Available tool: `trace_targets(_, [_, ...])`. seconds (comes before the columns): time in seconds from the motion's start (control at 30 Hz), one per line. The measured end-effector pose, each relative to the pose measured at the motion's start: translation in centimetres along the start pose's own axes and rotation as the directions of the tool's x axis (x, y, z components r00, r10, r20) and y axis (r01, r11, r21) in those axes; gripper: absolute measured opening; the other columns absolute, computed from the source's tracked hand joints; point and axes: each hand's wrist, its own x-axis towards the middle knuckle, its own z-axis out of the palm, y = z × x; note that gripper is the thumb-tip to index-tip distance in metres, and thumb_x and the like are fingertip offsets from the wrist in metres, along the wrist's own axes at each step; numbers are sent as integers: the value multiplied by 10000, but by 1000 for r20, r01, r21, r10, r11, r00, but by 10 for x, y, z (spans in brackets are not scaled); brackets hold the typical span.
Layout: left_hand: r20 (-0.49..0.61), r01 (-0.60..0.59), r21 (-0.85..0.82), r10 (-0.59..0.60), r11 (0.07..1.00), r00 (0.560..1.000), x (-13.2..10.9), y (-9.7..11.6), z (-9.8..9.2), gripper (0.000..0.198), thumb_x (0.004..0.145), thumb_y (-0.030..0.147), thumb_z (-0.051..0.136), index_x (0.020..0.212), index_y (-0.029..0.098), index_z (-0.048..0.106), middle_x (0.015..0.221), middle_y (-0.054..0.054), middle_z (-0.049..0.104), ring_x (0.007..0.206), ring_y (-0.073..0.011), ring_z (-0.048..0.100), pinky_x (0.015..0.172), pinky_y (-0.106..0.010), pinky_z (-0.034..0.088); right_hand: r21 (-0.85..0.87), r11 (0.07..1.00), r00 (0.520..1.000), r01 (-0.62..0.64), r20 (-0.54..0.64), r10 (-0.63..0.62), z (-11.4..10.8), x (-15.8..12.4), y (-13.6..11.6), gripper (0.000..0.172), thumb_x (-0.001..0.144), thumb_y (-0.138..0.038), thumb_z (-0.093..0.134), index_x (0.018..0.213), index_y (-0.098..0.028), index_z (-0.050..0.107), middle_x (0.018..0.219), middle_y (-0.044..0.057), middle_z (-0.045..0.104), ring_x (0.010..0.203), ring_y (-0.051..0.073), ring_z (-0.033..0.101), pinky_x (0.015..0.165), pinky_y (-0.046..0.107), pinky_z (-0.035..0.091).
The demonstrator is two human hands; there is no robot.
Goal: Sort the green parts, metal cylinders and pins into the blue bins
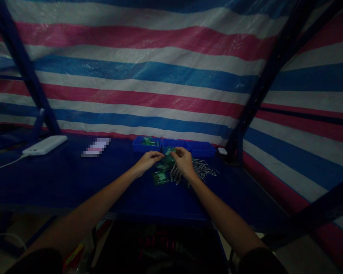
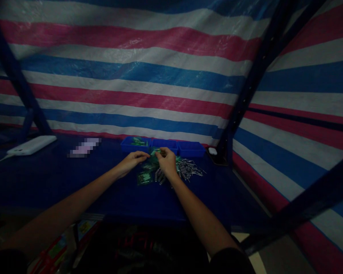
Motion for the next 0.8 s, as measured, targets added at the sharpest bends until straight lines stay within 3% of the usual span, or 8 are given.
trace_targets(0.13, [185, 317, -330, -268, 889, 945, 0, 1, -1, 369, 712, 481, 571, 752, 125, 660, 705, -52, 611, 588, -118, 523, 512, -214, 342, -250, 892, 921, 377, 203, -332, -10, -4, -12, 94, 697, -171, 510, 737, -179, 596, 853, 51, 601, 853, 176, 559, 801, 327, 422])
trace_targets(0.2, [173, 311, -415, -261, 855, 950, 1, 1, -1, 343, 686, 466, 612, 730, 127, 639, 670, -32, 598, 543, -96, 507, 486, -201, 324, -321, 802, 858, 503, 300, -417, -11, -8, -15, 178, 683, -102, 481, 764, -185, 616, 1003, 73, 560, 983, 184, 519, 872, 339, 392])
trace_targets(0.27, [102, 227, -421, -202, 878, 974, 3, 0, -2, 266, 633, 374, 688, 719, 131, 623, 626, 1, 573, 518, -76, 487, 475, -189, 309, -386, 756, 845, 528, 325, -425, -9, -11, -14, 239, 670, -75, 478, 813, -188, 634, 1118, 89, 486, 1085, 195, 454, 907, 345, 369])
trace_targets(0.37, [-22, 92, -372, -108, 923, 994, 4, -2, -4, 235, 591, 278, 722, 736, 134, 606, 587, 40, 522, 489, -55, 448, 467, -184, 292, -468, 783, 911, 411, 239, -336, -4, -11, -7, 276, 649, -89, 523, 877, -184, 647, 1164, 98, 432, 1141, 222, 388, 934, 364, 337])
trace_targets(0.47, [-104, -22, -305, -11, 952, 994, 4, -2, -6, 248, 607, 257, 697, 805, 150, 591, 651, 37, 541, 519, -63, 455, 488, -191, 305, -383, 919, 985, 94, 167, -31, -2, -6, -3, 212, 667, -204, 570, 859, -155, 644, 958, 75, 548, 953, 209, 504, 831, 342, 390])
trace_targets(0.6, [-74, -201, -77, 195, 977, 978, 4, 1, -5, 113, 665, 200, 619, 765, 150, 603, 713, 12, 545, 624, -101, 470, 575, -217, 352, -40, 940, 917, -339, 211, 340, -3, 0, -4, 426, 750, -517, 464, 806, -130, 631, 627, 18, 568, 577, 130, 523, 527, 240, 353])
trace_targets(0.67, [-99, -285, 49, 288, 957, 952, 5, 0, -4, 30, 680, 154, 580, 697, 152, 603, 736, 1, 523, 694, -124, 472, 642, -242, 369, 116, 908, 901, -403, 222, 372, -3, 0, -6, 455, 686, -561, 529, 818, -136, 623, 585, -1, 558, 502, 109, 495, 459, 222, 285])
trace_targets(0.8, [-135, -339, 200, 369, 919, 920, 6, -3, -5, 98, 690, 93, 547, 668, 162, 612, 761, -7, 479, 753, -148, 463, 713, -281, 373, 296, 876, 918, -380, 236, 318, 0, -1, -3, 452, 493, -367, 737, 875, -160, 612, 572, -36, 568, 504, 103, 490, 472, 219, 292])
